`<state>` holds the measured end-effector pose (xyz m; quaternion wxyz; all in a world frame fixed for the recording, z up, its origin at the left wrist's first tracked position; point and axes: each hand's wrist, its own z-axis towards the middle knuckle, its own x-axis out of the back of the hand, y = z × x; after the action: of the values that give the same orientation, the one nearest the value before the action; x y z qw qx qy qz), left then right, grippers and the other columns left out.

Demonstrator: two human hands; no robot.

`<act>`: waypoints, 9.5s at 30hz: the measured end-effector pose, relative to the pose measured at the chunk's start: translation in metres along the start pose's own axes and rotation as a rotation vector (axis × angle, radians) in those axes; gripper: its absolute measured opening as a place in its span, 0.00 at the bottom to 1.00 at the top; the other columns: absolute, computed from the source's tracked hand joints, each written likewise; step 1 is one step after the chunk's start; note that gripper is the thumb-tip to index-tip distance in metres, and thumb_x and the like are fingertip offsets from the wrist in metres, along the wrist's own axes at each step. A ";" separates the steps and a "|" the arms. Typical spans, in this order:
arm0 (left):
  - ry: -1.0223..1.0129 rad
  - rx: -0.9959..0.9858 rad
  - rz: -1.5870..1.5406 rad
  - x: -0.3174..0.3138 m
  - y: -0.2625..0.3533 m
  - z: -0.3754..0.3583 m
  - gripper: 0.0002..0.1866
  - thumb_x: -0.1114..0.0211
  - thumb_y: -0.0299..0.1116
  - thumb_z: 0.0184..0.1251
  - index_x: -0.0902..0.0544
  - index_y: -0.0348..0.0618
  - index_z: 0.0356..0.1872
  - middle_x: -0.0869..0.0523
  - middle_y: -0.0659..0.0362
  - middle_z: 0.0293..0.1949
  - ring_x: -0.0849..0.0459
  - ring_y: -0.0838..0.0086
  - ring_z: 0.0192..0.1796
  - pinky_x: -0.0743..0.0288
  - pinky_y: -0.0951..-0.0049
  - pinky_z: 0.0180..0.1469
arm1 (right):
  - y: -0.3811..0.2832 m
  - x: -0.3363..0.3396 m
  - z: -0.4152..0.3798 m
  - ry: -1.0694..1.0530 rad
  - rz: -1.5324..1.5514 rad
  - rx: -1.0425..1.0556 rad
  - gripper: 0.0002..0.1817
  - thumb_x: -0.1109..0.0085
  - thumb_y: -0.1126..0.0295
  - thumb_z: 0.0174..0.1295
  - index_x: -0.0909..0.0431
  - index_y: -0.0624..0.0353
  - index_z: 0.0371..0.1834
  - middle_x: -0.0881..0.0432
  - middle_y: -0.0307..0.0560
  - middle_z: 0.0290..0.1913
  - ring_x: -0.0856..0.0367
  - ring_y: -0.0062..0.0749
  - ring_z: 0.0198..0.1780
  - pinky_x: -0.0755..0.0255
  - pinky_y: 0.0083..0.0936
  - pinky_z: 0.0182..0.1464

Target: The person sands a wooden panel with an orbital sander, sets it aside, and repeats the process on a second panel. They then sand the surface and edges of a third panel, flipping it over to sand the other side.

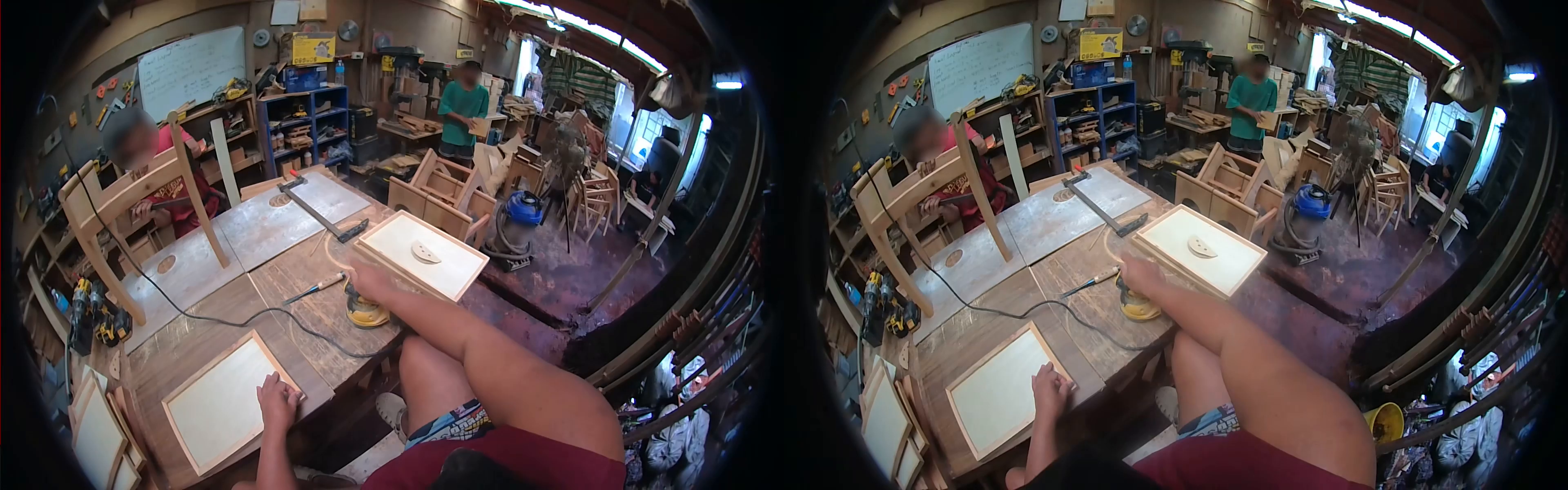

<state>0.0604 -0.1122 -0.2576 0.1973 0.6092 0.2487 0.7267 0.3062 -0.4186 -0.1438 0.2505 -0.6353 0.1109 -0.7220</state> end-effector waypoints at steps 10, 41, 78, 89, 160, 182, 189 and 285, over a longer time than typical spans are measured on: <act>-0.013 -0.009 -0.017 0.004 0.002 -0.001 0.14 0.20 0.37 0.55 0.18 0.44 0.32 0.27 0.38 0.74 0.36 0.44 0.80 0.53 0.38 0.82 | 0.001 0.002 0.003 -0.095 -0.020 -0.039 0.27 0.59 0.59 0.78 0.32 0.38 0.79 0.17 0.59 0.62 0.18 0.57 0.63 0.26 0.52 0.65; -0.027 -0.029 -0.006 0.002 0.001 0.000 0.14 0.21 0.37 0.54 0.19 0.45 0.33 0.26 0.39 0.74 0.33 0.42 0.78 0.51 0.33 0.79 | 0.003 -0.005 0.002 -0.012 0.051 -0.018 0.33 0.48 0.45 0.73 0.33 0.46 0.77 0.14 0.64 0.58 0.15 0.61 0.59 0.23 0.55 0.62; 0.283 -0.207 -0.137 0.022 0.024 0.000 0.10 0.26 0.30 0.61 0.17 0.41 0.40 0.20 0.38 0.67 0.22 0.44 0.69 0.32 0.52 0.73 | 0.005 -0.008 0.001 0.006 -0.025 0.028 0.23 0.62 0.52 0.79 0.19 0.49 0.59 0.15 0.58 0.58 0.18 0.58 0.61 0.26 0.54 0.63; -0.773 -1.148 -1.705 0.164 0.367 -0.078 0.40 0.58 0.66 0.81 0.16 0.36 0.32 0.12 0.40 0.35 0.14 0.50 0.35 0.28 0.44 0.64 | -0.009 0.003 -0.007 -0.009 -0.056 0.005 0.23 0.59 0.51 0.78 0.18 0.54 0.53 0.12 0.60 0.52 0.14 0.58 0.56 0.25 0.54 0.60; -0.114 0.005 -0.029 0.009 0.006 -0.003 0.22 0.30 0.34 0.68 0.14 0.54 0.64 0.38 0.38 0.81 0.44 0.46 0.85 0.62 0.43 0.84 | 0.012 -0.009 0.007 -0.045 -0.055 0.088 0.25 0.61 0.54 0.79 0.28 0.37 0.76 0.14 0.55 0.59 0.16 0.55 0.61 0.24 0.51 0.63; -0.071 -0.005 -0.008 0.007 0.008 -0.006 0.18 0.34 0.32 0.72 0.13 0.53 0.61 0.34 0.40 0.80 0.41 0.47 0.83 0.60 0.43 0.84 | -0.006 0.012 -0.005 -0.049 0.013 0.005 0.38 0.47 0.42 0.74 0.41 0.46 0.82 0.18 0.64 0.63 0.19 0.60 0.65 0.27 0.52 0.66; -0.058 -0.005 0.031 0.003 0.006 -0.005 0.17 0.38 0.28 0.74 0.12 0.54 0.60 0.33 0.40 0.79 0.39 0.46 0.83 0.58 0.42 0.83 | -0.008 0.013 -0.006 -0.066 0.002 -0.008 0.38 0.47 0.42 0.74 0.40 0.48 0.81 0.17 0.62 0.63 0.19 0.56 0.65 0.27 0.51 0.66; -0.018 -0.003 -0.007 -0.006 0.014 -0.009 0.08 0.31 0.35 0.69 0.09 0.55 0.46 0.35 0.37 0.79 0.38 0.46 0.82 0.60 0.39 0.83 | -0.008 0.011 -0.003 -0.208 -0.032 -0.036 0.35 0.46 0.39 0.72 0.26 0.50 0.73 0.18 0.58 0.67 0.21 0.54 0.69 0.30 0.50 0.71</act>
<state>0.0532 -0.1285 -0.2549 0.2030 0.6147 0.2478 0.7208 0.3006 -0.4180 -0.1308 0.2373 -0.7131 0.0871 -0.6539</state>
